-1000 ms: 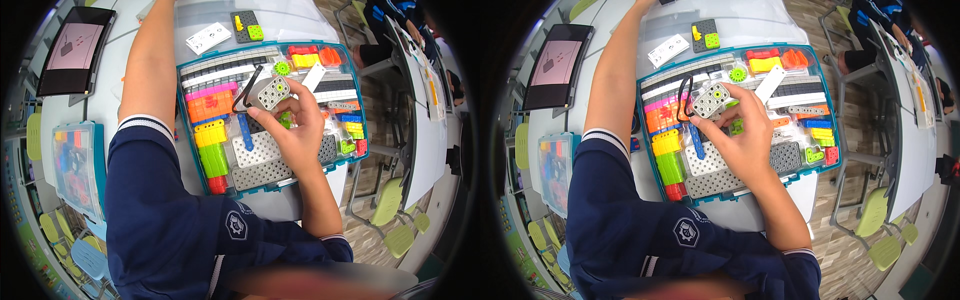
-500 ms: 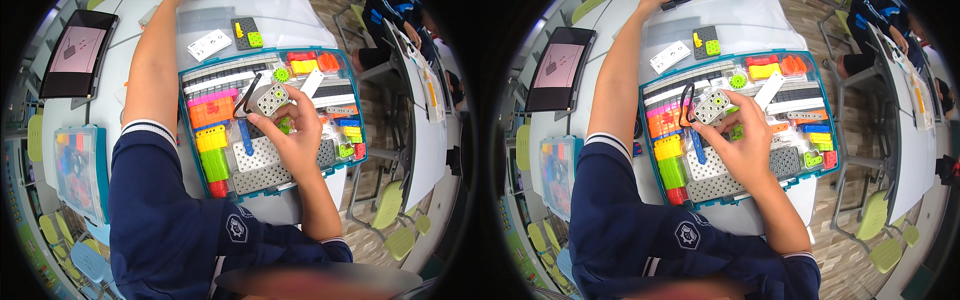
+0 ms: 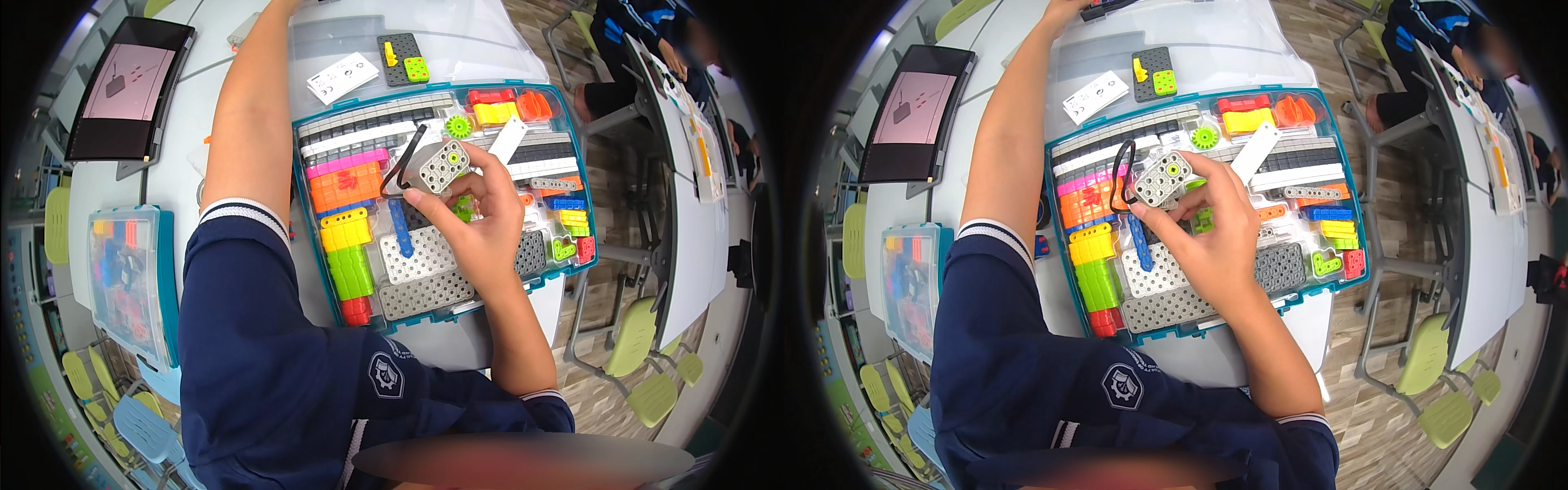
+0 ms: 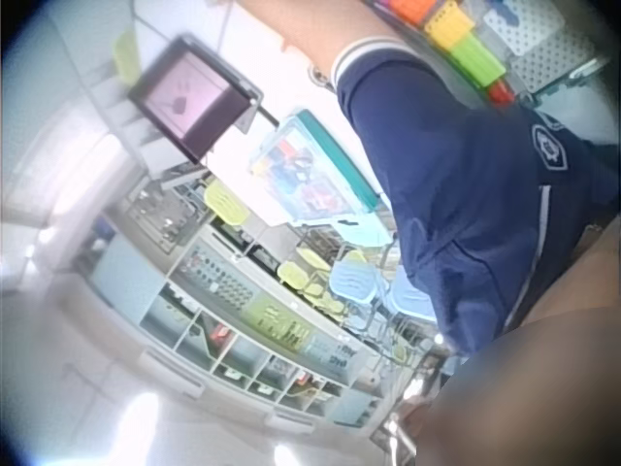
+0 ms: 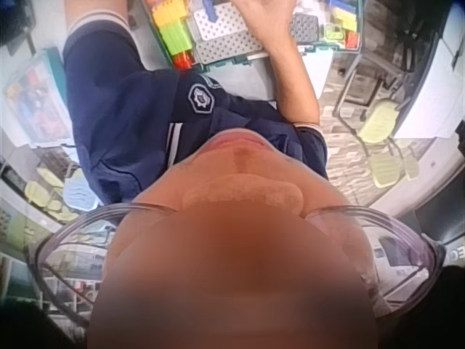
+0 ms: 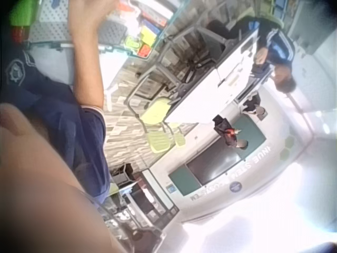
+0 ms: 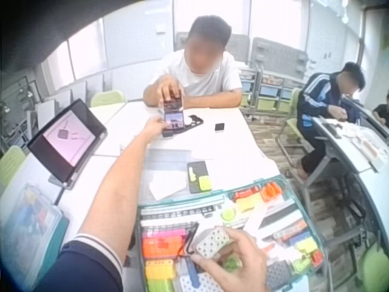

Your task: The person assembles a small educational robotics kit by connecting a motor to a base plate and attaching colorful plastic pieces. They handle the motor, base plate, and plastic components, placing them into a compartmentalized storage case.

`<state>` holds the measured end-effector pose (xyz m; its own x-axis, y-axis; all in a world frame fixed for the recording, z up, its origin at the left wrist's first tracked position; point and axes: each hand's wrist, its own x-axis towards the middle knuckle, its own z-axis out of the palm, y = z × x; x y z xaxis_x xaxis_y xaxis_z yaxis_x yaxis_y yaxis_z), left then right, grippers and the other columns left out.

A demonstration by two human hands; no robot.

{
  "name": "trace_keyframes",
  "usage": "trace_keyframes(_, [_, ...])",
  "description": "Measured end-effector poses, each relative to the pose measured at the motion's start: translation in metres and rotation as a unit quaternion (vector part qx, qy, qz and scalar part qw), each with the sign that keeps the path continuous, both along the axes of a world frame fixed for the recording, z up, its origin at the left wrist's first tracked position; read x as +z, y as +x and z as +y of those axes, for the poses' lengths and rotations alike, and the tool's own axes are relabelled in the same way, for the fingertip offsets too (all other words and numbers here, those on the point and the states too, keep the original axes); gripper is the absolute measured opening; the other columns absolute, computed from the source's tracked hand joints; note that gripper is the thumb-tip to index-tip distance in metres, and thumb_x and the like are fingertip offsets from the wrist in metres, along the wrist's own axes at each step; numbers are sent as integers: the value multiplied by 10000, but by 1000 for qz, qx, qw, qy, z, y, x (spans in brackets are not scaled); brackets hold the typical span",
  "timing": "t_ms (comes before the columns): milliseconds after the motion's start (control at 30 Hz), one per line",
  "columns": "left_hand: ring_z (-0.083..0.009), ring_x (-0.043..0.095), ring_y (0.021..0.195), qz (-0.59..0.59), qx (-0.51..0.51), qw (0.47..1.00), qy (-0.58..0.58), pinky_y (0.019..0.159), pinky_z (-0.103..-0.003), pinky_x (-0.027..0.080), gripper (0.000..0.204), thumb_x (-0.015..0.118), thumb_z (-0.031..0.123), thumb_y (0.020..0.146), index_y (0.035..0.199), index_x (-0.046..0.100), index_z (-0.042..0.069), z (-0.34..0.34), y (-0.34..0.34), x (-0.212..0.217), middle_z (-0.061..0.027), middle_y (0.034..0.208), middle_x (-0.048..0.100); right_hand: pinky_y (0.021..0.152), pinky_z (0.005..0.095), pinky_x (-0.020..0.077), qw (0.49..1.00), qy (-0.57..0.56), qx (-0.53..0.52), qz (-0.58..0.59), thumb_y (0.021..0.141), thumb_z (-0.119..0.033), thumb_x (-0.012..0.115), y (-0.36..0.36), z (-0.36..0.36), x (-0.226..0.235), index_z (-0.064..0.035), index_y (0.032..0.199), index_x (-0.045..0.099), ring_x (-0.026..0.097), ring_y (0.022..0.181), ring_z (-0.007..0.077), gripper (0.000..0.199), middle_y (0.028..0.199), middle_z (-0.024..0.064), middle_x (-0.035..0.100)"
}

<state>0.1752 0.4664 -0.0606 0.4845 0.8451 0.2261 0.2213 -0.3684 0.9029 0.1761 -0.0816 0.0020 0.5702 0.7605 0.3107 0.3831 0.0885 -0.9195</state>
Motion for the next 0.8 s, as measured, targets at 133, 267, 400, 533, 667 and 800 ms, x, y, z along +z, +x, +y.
trace_keyframes(133, [-220, 656, 849, -1, 10, 1000, 1, 770, -345, 518, 268, 716, 145, 879, 1031, 666, -70, 4, 2, -3, -150, 947, 711, 628, 279, 514, 1000, 0, 1, -3, 698, -98, 877, 0, 0, 1, 18, 1194, 602, 657, 650, 138, 579, 970, 114, 640])
trace_keyframes(267, [-228, 663, 872, -32, -7, 999, -30, 789, -350, 524, 303, 733, 111, 854, 1070, 649, -83, 18, 6, -10, -159, 961, 713, 630, 279, 514, 1000, -1, 2, 7, 700, -98, 875, 0, 0, 0, 17, 1196, 602, 657, 651, 138, 577, 968, 115, 640])
trace_keyframes(400, [-240, 674, 903, -46, -62, 997, -19, 818, -353, 533, 388, 773, 61, 797, 1122, 628, -93, 20, 3, -13, -165, 987, 715, 628, 278, 515, 1000, -1, 2, 0, 700, -98, 875, 0, 0, 0, 15, 1197, 603, 659, 656, 137, 578, 964, 112, 640])
trace_keyframes(533, [-239, 672, 918, -4, -39, 999, 2, 827, -351, 534, 437, 803, 71, 772, 1134, 624, -94, 8, -1, -6, -159, 998, 714, 629, 277, 516, 1000, -3, 4, 3, 698, -96, 875, 1, 0, 0, 15, 1198, 602, 659, 658, 136, 580, 964, 110, 640])
trace_keyframes(667, [-224, 660, 901, 15, -21, 999, -35, 811, -348, 525, 412, 796, 158, 811, 1110, 646, -82, 0, -2, 2, -144, 983, 711, 628, 276, 514, 1000, -3, 5, 5, 702, -95, 873, 1, 0, 1, 14, 1201, 602, 657, 656, 134, 578, 964, 110, 639])
trace_keyframes(800, [-214, 652, 863, -5, -31, 997, -64, 792, -347, 518, 359, 738, 226, 875, 1074, 669, -65, 1, 0, 1, -130, 963, 709, 628, 277, 515, 1000, -5, 5, -2, 707, -97, 872, 1, 0, 2, 12, 1203, 602, 654, 654, 134, 575, 971, 111, 637])
